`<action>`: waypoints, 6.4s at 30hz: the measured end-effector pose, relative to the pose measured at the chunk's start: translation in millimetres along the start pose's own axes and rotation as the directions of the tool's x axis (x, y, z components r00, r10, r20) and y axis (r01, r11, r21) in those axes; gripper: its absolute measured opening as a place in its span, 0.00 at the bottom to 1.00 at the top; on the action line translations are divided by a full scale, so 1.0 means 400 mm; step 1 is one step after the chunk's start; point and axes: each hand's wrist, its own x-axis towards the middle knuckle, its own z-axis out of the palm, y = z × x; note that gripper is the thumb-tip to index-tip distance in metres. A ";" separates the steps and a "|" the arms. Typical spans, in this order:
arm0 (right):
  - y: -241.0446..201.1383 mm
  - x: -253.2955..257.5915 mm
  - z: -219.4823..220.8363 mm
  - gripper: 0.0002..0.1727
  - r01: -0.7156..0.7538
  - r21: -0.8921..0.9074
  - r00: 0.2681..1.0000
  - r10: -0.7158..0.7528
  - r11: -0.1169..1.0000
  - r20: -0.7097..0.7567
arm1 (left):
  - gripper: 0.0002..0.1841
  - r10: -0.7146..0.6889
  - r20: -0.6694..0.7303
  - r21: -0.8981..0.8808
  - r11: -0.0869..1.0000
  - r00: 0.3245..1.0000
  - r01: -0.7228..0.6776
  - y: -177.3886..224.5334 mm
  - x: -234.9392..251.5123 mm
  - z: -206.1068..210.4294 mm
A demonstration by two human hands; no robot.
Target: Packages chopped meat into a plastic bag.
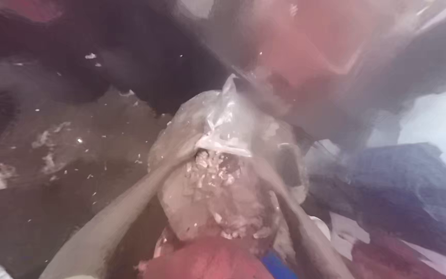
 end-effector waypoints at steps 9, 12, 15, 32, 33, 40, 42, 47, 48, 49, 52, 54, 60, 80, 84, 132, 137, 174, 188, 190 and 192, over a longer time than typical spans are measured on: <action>-0.160 0.070 0.073 0.32 0.322 -0.246 0.931 -0.258 0.914 0.259 | 0.21 -0.580 -0.125 -0.429 0.763 0.805 0.483 0.041 -0.501 0.328; -0.124 0.067 0.033 0.31 0.318 -0.412 0.946 -0.254 0.854 0.202 | 0.17 -0.438 -0.135 -0.454 0.825 0.889 0.338 0.124 -0.486 0.401; -0.017 0.051 -0.046 0.29 0.231 -0.518 0.970 -0.238 0.824 0.053 | 0.19 -0.307 -0.040 -0.512 0.824 0.951 0.244 0.173 -0.420 0.397; 0.405 -0.266 0.246 0.22 0.237 0.189 0.824 -0.094 0.953 -0.559 | 0.19 -0.129 -0.007 -0.221 0.967 0.992 0.124 0.247 -0.415 0.338; 0.401 -0.279 0.270 0.21 0.280 0.263 0.802 -0.074 0.923 -0.593 | 0.20 -0.209 0.159 -0.180 0.955 0.965 0.237 0.308 -0.434 0.273; 0.349 -0.305 0.381 0.23 0.305 0.600 0.721 0.231 0.740 -0.653 | 0.12 -0.058 -0.179 -0.277 0.961 0.982 0.006 0.144 -0.431 0.493; 0.267 -0.326 0.368 0.25 0.215 0.732 0.750 0.371 0.646 -0.548 | 0.11 -0.073 -0.227 -0.316 0.949 0.971 -0.002 0.147 -0.428 0.510; 0.102 -0.240 0.316 0.26 0.261 0.831 0.789 0.388 0.492 -0.477 | 0.14 -0.200 -0.129 -0.425 0.896 0.971 0.128 0.186 -0.464 0.479; 0.084 -0.217 0.306 0.25 0.268 0.829 0.822 0.333 0.490 -0.462 | 0.15 -0.216 -0.127 -0.435 0.889 0.968 0.141 0.191 -0.483 0.472; 0.073 -0.197 0.295 0.25 0.255 0.814 0.866 0.251 0.522 -0.432 | 0.14 -0.218 -0.137 -0.443 0.886 0.966 0.137 0.189 -0.499 0.468; 0.071 -0.177 0.252 0.24 0.288 0.577 0.938 -0.104 0.765 -0.331 | 0.13 -0.238 -0.159 -0.423 0.893 0.958 0.152 0.133 -0.546 0.456; 0.091 -0.192 0.213 0.23 0.362 0.237 0.923 -0.311 0.902 -0.225 | 0.16 -0.268 -0.118 -0.323 0.921 0.956 0.218 0.083 -0.572 0.432; 0.140 -0.163 0.196 0.22 0.280 -0.214 0.925 -0.323 0.936 -0.199 | 0.18 -0.146 0.046 -0.063 0.987 0.988 0.148 0.053 -0.594 0.377; 0.299 -0.345 0.339 0.26 0.088 0.335 0.961 0.009 0.938 -0.278 | 0.17 0.025 0.216 0.090 0.995 0.976 -0.046 0.197 -0.615 0.506; 0.230 -0.338 0.379 0.26 0.047 0.674 0.950 0.176 0.737 -0.259 | 0.18 -0.056 0.225 -0.066 0.995 0.973 0.072 0.233 -0.567 0.536; -0.013 -0.303 0.466 0.60 0.335 -0.411 0.942 -0.310 0.848 0.128 | 0.20 -0.762 -0.100 -0.949 -0.121 0.640 -0.292 -0.019 -0.449 -0.092; -0.014 -0.294 0.508 0.38 0.405 -0.426 0.914 -0.377 0.809 0.152 | 0.12 -0.706 -0.265 -0.950 0.308 0.657 -0.052 0.014 -0.445 -0.082; -0.094 -0.182 0.404 0.24 0.343 -0.388 0.904 -0.413 0.855 -0.110 | 0.23 -0.583 -0.209 -0.967 0.002 0.785 -0.256 0.044 -0.460 -0.097; 0.355 -0.431 0.549 0.37 0.602 -0.262 0.747 -0.648 0.754 -0.149 | 0.24 -0.646 -0.147 -0.985 0.023 0.749 -0.174 0.054 -0.465 -0.081; 0.320 -0.397 0.556 0.36 0.592 -0.333 0.737 -0.660 0.734 -0.146 | 0.23 -0.662 -0.160 -0.981 0.026 0.732 -0.191 0.063 -0.456 -0.077; 0.239 -0.364 0.535 0.36 0.573 -0.393 0.743 -0.658 0.719 -0.120 | 0.22 -0.633 -0.188 -0.976 0.039 0.751 -0.212 0.072 -0.454 -0.074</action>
